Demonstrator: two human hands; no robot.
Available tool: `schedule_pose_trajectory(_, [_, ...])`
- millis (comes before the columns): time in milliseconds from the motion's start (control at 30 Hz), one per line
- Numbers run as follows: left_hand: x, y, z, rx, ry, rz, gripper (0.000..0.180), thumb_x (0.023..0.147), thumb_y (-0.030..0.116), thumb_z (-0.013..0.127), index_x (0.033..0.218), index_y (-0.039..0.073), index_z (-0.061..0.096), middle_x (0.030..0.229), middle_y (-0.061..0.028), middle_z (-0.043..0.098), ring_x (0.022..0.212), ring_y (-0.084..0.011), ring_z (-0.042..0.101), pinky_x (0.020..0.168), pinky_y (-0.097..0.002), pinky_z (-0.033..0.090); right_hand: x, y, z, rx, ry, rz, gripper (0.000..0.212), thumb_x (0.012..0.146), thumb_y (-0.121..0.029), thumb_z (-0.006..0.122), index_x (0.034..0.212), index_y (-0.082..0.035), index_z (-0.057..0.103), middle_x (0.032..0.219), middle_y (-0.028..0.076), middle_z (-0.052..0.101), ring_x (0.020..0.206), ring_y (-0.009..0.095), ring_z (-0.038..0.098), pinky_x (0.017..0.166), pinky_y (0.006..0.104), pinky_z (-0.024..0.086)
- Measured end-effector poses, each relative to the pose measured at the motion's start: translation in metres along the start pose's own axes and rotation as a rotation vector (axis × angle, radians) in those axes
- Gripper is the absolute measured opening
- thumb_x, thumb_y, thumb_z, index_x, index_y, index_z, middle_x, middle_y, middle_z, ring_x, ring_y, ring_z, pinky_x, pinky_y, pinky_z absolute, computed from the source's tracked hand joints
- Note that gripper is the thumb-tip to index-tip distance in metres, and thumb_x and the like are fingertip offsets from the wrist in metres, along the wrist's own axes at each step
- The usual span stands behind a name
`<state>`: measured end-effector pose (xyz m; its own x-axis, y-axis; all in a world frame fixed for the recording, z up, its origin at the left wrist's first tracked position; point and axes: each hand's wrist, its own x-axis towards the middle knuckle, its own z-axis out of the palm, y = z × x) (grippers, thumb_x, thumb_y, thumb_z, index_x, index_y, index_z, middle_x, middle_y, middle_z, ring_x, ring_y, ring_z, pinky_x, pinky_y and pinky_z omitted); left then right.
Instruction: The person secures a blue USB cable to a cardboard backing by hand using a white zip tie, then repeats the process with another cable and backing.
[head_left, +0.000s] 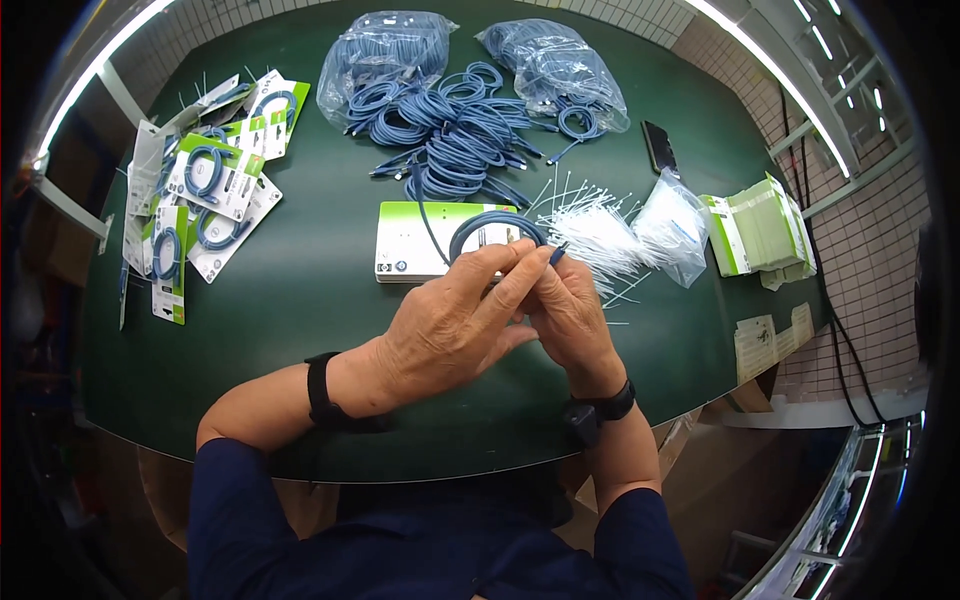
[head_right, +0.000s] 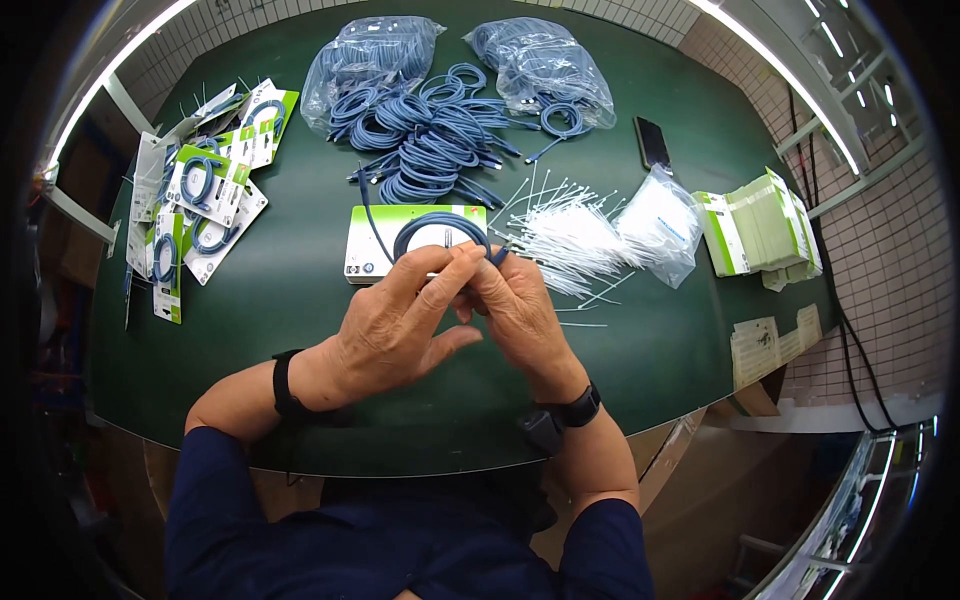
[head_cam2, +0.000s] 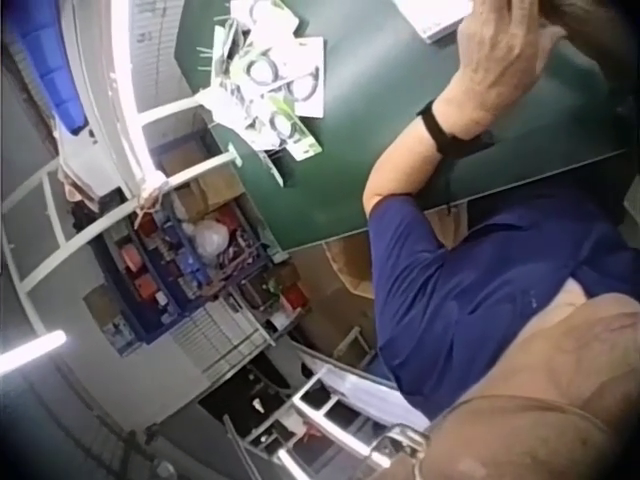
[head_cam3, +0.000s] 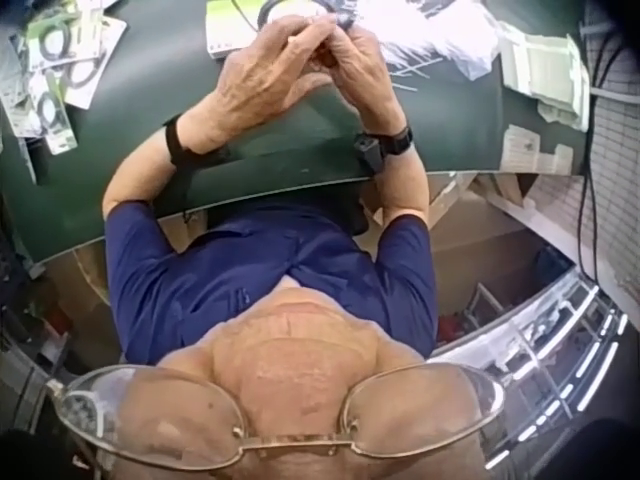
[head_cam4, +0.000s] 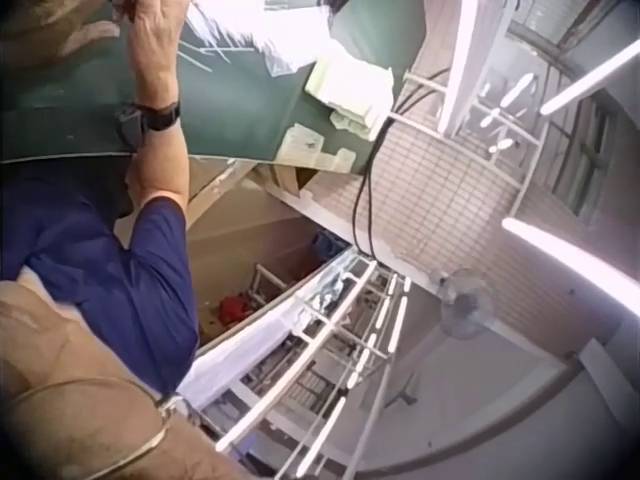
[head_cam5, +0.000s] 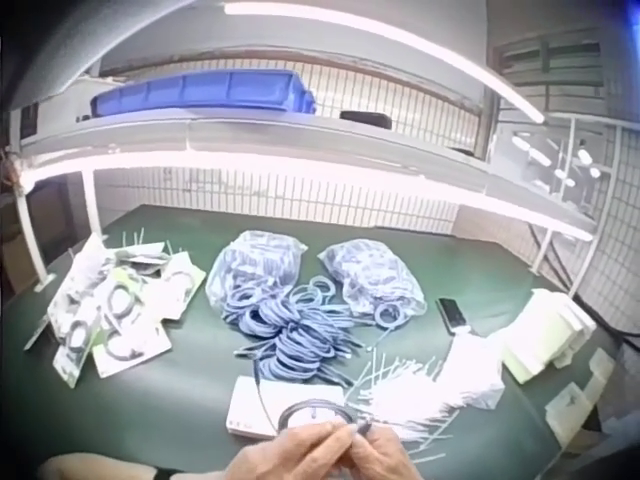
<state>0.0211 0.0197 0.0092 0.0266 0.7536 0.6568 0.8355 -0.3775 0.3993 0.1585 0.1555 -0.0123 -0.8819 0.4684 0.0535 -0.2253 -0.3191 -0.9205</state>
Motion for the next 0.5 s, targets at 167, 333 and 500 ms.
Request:
schedule_pose_trajectory(167, [-0.002, -0.004, 0.003, -0.061, -0.049, -0.145, 0.093, 0.073, 0.012, 0.091, 0.153, 0.005, 0.045, 0.128, -0.0165, 0.055, 0.106, -0.0329, 0.065, 0.082, -0.0400, 0.058, 0.001, -0.003, 0.016, -0.009, 0.095, 0.034, 0.029, 0.109, -0.028, 0.062, 0.111, 0.001, 0.067, 0.089, 0.002, 0.067, 0.073, 0.008, 0.059, 0.064, 0.0216, 0.048])
schedule_pose_trajectory(333, [-0.003, -0.018, 0.006, -0.044, 0.025, -0.019, 0.086, 0.076, 0.006, 0.088, 0.152, 0.005, 0.047, 0.121, -0.0158, 0.060, 0.103, -0.0317, 0.066, 0.080, -0.0397, 0.057, 0.002, 0.000, 0.004, -0.096, 0.164, 0.009, 0.022, 0.105, -0.021, 0.066, 0.112, 0.000, 0.065, 0.091, 0.002, 0.067, 0.073, 0.007, 0.058, 0.064, 0.0213, 0.046])
schedule_pose_trajectory(500, [-0.007, -0.029, 0.006, -0.058, -0.006, 0.041, 0.063, 0.078, -0.002, 0.084, 0.137, 0.003, 0.061, 0.108, -0.0125, 0.070, 0.090, -0.0287, 0.069, 0.074, -0.0361, 0.058, 0.003, -0.005, -0.010, 0.057, 0.056, 0.132, 0.018, 0.104, -0.017, 0.066, 0.111, -0.001, 0.062, 0.096, 0.003, 0.066, 0.073, 0.007, 0.055, 0.065, 0.0218, 0.046])
